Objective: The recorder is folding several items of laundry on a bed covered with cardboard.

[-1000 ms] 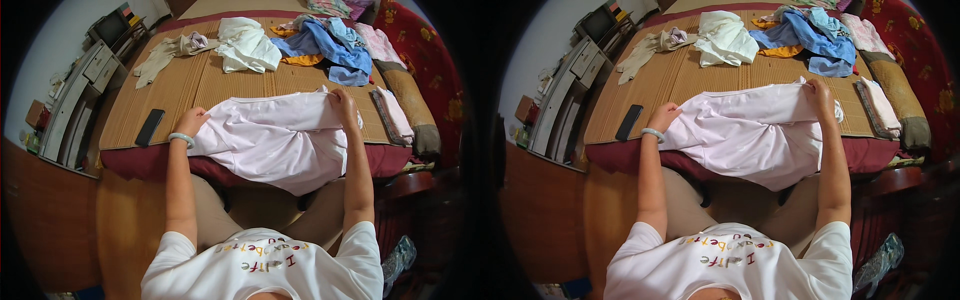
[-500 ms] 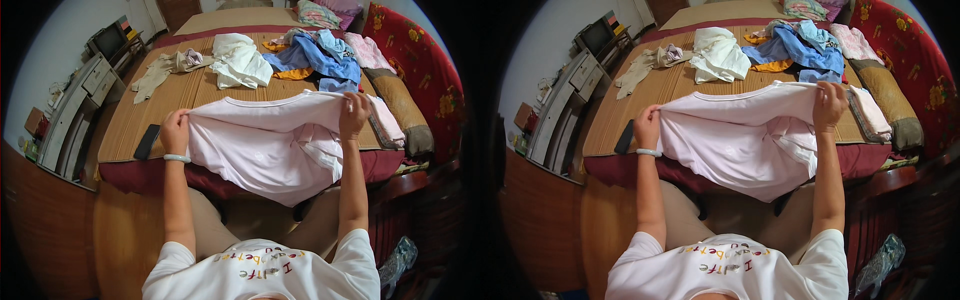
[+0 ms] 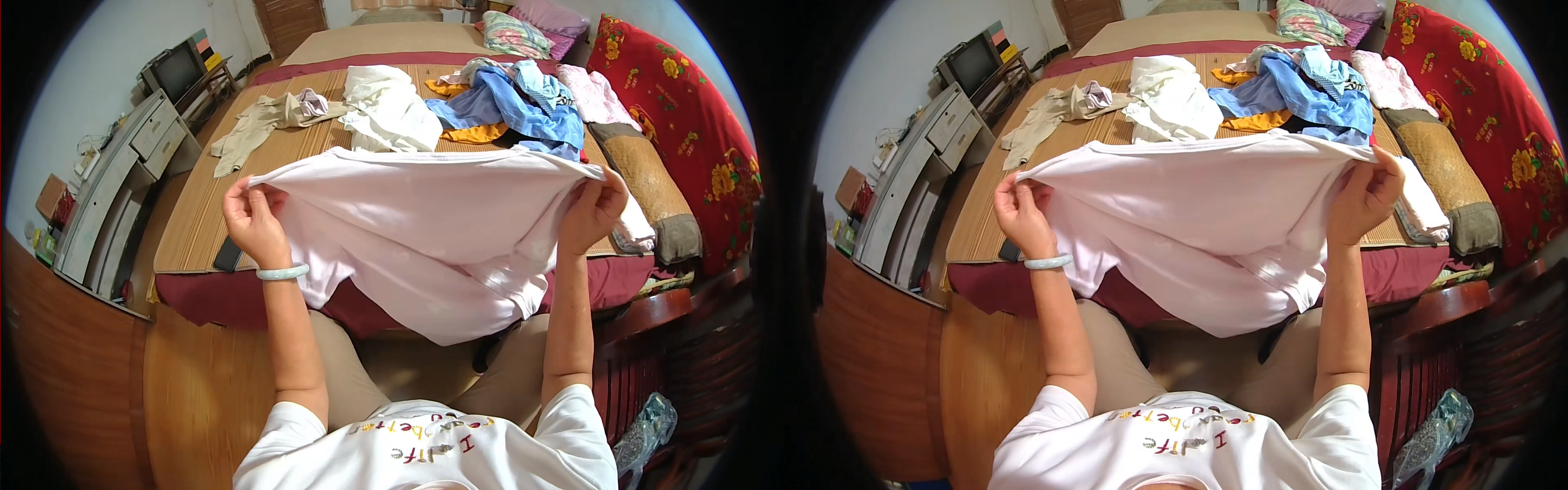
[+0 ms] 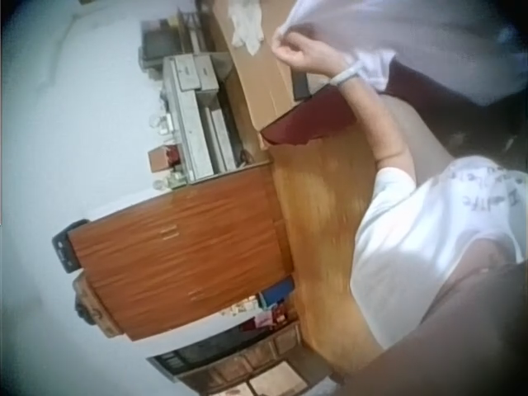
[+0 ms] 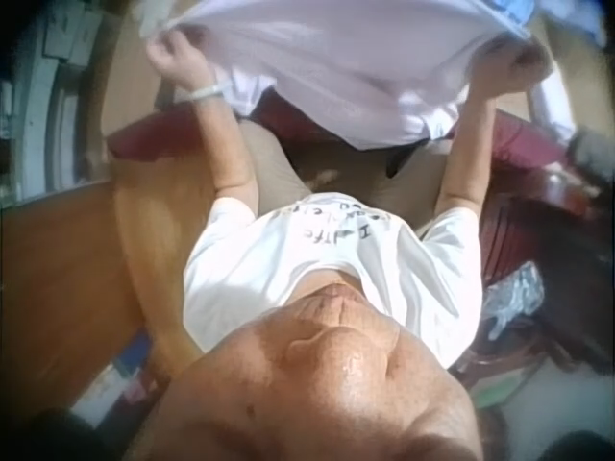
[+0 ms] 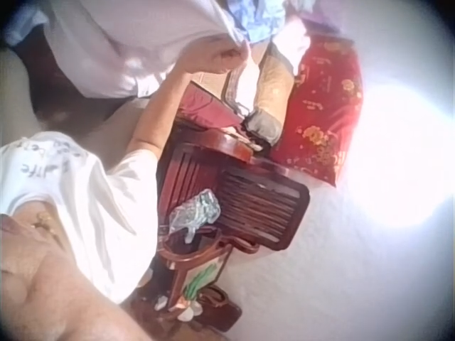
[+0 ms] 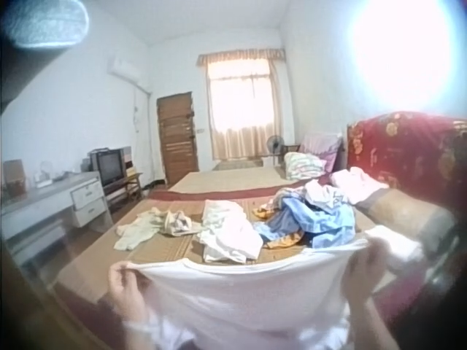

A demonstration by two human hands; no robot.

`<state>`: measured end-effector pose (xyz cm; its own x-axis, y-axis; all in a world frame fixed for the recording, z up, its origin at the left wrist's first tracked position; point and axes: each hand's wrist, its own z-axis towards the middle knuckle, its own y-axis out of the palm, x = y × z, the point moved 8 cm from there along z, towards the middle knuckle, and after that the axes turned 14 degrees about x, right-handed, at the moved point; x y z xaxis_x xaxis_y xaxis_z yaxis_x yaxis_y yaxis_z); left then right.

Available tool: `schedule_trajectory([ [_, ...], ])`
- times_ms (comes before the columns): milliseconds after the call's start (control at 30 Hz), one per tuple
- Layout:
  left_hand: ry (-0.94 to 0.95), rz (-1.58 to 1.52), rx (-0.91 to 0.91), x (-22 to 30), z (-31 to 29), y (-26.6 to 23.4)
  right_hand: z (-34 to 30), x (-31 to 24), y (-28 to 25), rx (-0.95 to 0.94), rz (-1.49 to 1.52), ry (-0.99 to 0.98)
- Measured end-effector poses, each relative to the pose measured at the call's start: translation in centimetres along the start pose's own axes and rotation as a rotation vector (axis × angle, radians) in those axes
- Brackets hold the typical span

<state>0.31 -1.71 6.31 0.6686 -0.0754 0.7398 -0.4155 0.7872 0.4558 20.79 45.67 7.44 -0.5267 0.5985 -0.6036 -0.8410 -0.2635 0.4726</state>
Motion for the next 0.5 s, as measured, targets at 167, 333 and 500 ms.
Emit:
schedule_trajectory([
  [167,0.318,-0.176,0.252,8.5,-0.8,-2.4,1.4,-8.2,-2.2,0.24,0.098,-0.41],
  [333,0.556,-1.033,0.364,17.3,-3.4,-3.2,1.4,-10.1,-5.4,0.324,0.026,-0.402],
  [500,0.232,-2.771,0.063,17.2,-2.2,0.5,-2.1,-8.6,-5.1,0.073,0.14,-0.167],
])
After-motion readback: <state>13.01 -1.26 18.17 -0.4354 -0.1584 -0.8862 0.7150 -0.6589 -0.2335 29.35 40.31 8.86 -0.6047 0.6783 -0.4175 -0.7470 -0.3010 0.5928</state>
